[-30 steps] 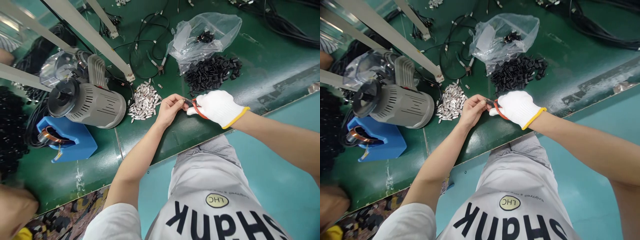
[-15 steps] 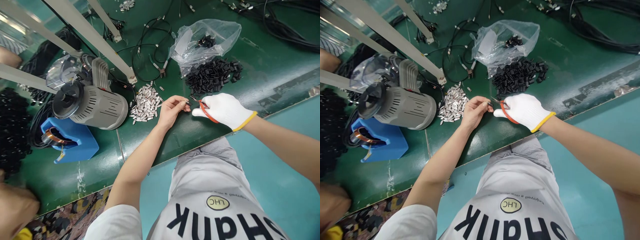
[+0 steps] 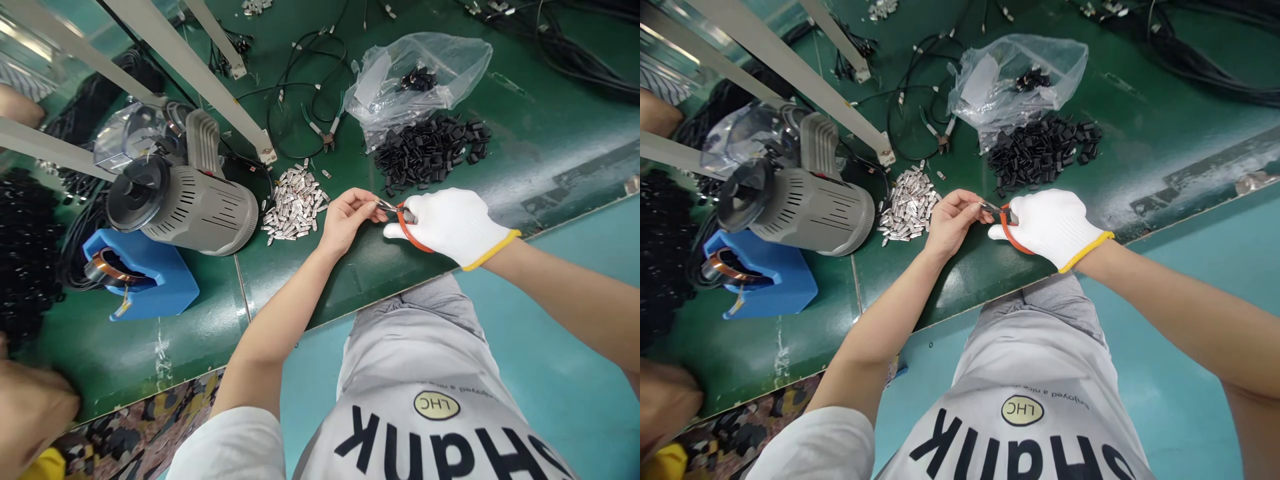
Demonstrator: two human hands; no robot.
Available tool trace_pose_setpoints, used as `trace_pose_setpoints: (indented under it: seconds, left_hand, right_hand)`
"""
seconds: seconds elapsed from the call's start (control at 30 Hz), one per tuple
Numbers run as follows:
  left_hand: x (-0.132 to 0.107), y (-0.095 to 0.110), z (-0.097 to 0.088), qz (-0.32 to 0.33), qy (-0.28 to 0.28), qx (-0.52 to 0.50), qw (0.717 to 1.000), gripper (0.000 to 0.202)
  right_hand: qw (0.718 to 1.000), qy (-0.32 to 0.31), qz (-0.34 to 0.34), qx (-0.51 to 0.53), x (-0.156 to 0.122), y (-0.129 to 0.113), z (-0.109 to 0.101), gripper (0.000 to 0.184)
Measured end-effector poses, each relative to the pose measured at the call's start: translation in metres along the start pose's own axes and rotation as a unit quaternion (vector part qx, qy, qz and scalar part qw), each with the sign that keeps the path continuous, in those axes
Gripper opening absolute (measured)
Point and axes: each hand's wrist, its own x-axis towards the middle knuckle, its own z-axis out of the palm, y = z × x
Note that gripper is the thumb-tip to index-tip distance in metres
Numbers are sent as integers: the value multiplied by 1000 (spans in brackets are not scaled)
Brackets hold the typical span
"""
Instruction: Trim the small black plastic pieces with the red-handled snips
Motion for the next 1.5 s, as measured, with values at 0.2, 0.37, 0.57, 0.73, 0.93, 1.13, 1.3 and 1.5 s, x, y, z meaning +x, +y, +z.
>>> trace_pose_setpoints:
  seconds: [0.2,0.37,0.57,0.73,0.93,1.13,1.3,1.5]
  left_hand:
    - [-2,-1,2,6,10,8,1000,41]
    - [0,-2,-1,7,16,3,1000,41]
    - [1,-2,-2,6,23,4,1000,43]
    - [1,-2,-1,7,24,5,1000,44]
    - [1,-6,-2,12,23,14,1000,42]
    - [0,-7,-2,16,41,34,998,42]
    - [-1,-5,0,21,43,36,998,44]
    - [-2,-3,2,31,38,57,997,43]
  right_hand:
    - [1000,5,-2,3,2,-2,-1,83]
    - [1000,7,-5,2,2,-3,-2,83]
    - [1000,11,-1,3,4,-6,0,84]
    - [1000,15,-3,14,8,-3,6,84]
    - [1000,-3,3,10,12,-1,9,85]
    - [1000,-26,-11,-4,12,-7,-3,88]
    - [997,-78,-4,14,14,-6,-13,87]
    - [996,52,-39,-65,6,4,6,75]
